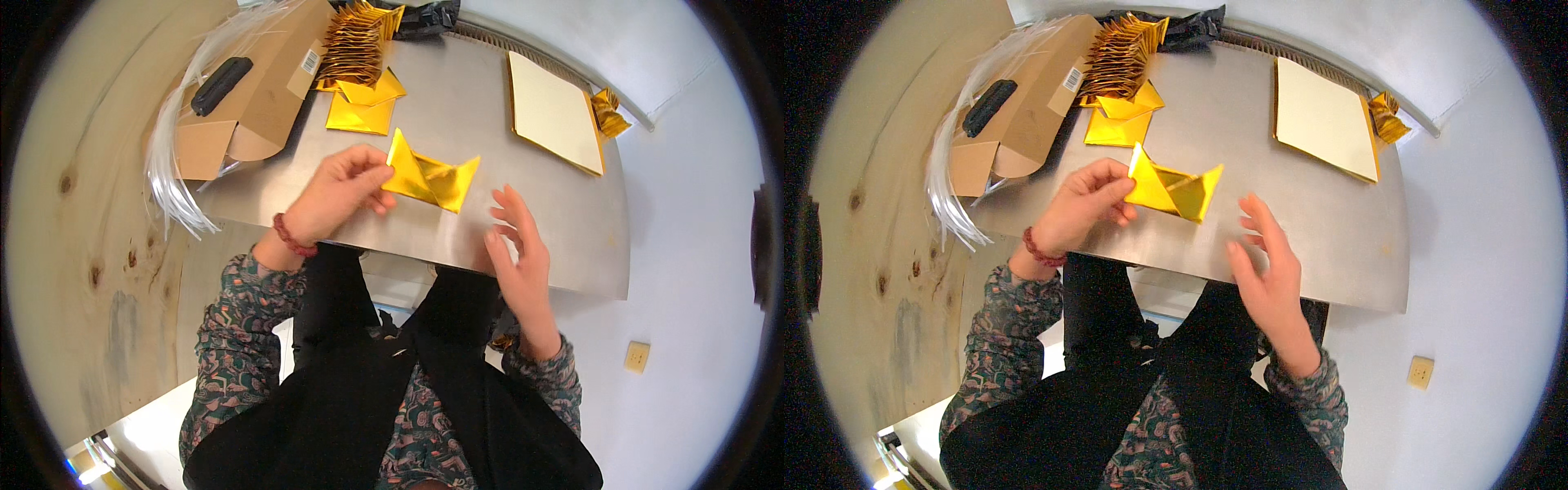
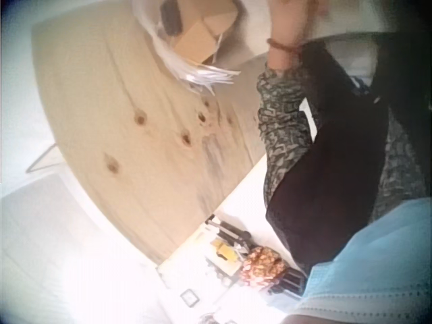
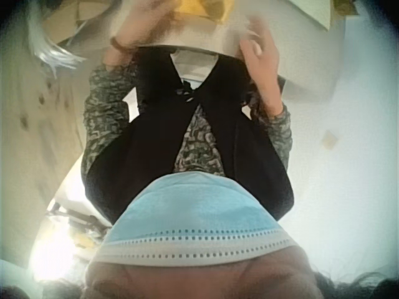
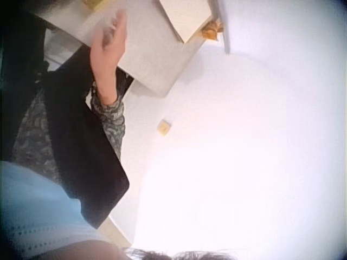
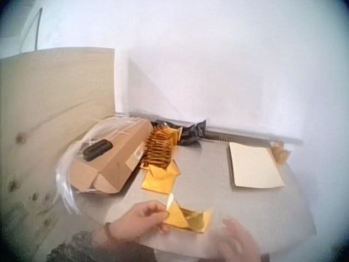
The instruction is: The person folds yellow metallic paper into small triangular packets on a metal table. They repeatedly fold, crease, and stack the finished packets, then begin folding a larger sheet of the same material.
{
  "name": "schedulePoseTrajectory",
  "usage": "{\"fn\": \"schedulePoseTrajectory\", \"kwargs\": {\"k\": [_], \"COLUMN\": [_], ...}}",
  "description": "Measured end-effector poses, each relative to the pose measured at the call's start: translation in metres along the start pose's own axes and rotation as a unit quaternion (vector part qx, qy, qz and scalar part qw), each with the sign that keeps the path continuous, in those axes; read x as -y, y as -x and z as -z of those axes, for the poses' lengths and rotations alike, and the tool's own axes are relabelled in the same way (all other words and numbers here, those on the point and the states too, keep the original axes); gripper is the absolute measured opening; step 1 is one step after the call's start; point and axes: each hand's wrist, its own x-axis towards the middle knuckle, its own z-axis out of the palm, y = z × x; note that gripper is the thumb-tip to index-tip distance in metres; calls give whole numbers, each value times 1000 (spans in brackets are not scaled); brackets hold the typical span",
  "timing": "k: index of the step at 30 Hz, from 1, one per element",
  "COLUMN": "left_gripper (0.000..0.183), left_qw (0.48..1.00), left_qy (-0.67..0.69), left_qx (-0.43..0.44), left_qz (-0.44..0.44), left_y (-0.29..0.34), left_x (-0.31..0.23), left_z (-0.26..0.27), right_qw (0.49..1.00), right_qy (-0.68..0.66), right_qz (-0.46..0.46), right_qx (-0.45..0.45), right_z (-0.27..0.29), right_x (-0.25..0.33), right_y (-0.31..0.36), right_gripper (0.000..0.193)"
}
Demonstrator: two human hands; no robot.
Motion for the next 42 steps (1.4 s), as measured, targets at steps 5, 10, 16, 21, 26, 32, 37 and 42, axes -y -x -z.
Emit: {"fn": "schedulePoseTrajectory", "kwargs": {"k": [5, 10, 16, 21, 26, 32, 37, 42], "left_gripper": [23, 26, 29, 38, 37, 39, 48, 55], "left_qw": [989, 968, 961, 863, 820, 859, 882, 925], "left_qy": [-133, -229, -250, -432, -506, -444, -403, -323], "left_qx": [-70, -97, -119, -221, -243, -239, -234, -196], "left_qz": [9, 16, -18, -142, -110, -91, -72, -17], "left_y": [-18, -55, -82, -78, -74, -74, -71, -73], "left_x": [-40, -53, -31, -13, -12, -14, -17, -17], "left_z": [41, 77, 94, 90, 88, 84, 81, 84], "right_qw": [970, 957, 953, 943, 929, 927, 938, 946], "right_qy": [-173, -203, -189, -192, -197, -166, -147, -111], "right_qz": [-85, -107, -163, -190, -231, -255, -241, -235], "right_qx": [150, 176, 170, 195, 209, 218, 200, 196], "right_z": [-26, -62, -86, -90, -86, -87, -90, -92], "right_x": [0, -5, -20, -25, -24, -22, -19, -16], "right_y": [-109, -182, -211, -214, -218, -221, -220, -221], "right_gripper": [48, 27, 17, 15, 17, 19, 22, 27]}}
